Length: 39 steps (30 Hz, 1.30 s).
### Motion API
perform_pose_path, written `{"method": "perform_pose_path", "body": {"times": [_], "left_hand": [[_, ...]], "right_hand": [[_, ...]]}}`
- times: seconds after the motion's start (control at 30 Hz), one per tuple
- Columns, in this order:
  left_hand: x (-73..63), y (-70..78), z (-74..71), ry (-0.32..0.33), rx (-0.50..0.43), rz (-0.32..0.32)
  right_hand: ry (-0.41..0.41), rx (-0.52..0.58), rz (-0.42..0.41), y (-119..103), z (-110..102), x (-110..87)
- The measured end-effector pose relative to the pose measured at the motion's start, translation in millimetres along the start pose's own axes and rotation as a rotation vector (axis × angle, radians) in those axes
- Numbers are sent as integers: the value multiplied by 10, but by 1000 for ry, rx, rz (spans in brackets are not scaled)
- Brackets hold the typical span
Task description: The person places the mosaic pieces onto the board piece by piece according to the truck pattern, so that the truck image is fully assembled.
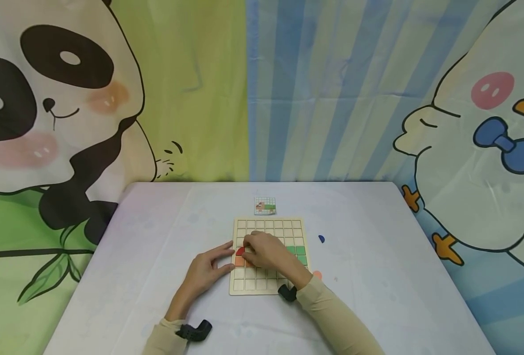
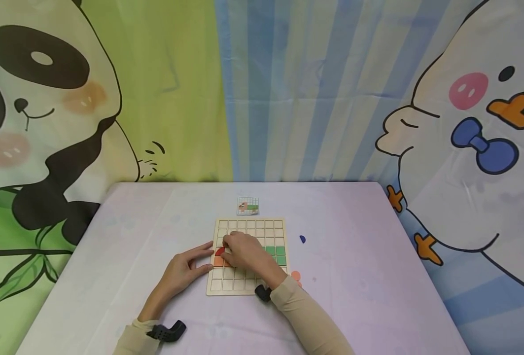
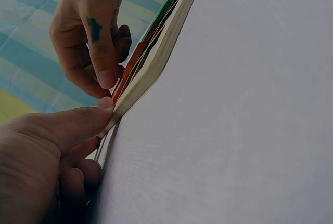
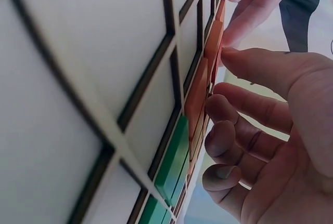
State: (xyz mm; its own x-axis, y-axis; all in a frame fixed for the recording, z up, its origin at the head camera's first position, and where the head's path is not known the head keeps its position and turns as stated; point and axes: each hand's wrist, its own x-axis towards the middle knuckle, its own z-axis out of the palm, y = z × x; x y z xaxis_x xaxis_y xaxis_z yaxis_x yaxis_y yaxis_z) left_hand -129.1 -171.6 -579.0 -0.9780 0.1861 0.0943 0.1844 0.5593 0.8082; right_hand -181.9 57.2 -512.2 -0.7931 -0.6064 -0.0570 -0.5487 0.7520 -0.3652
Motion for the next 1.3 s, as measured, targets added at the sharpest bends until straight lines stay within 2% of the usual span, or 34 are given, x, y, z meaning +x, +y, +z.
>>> {"method": "perform_pose_path", "body": {"times": [0.3,0.6,1.03,1.3], "left_hand": [[-5,15,-10,-18,-15,-42],[-5,15,10,-9,-17,-49],[-17,28,4,-5,-19,-53],[-19,16,6,1,-27,-47]], "right_hand": [[25,33,9,115,-105,-119],[99,62,62,445,-228,-407],[163,98,305,1055,-414,-843],[208,40,378,1363,-443,-1063]]}}
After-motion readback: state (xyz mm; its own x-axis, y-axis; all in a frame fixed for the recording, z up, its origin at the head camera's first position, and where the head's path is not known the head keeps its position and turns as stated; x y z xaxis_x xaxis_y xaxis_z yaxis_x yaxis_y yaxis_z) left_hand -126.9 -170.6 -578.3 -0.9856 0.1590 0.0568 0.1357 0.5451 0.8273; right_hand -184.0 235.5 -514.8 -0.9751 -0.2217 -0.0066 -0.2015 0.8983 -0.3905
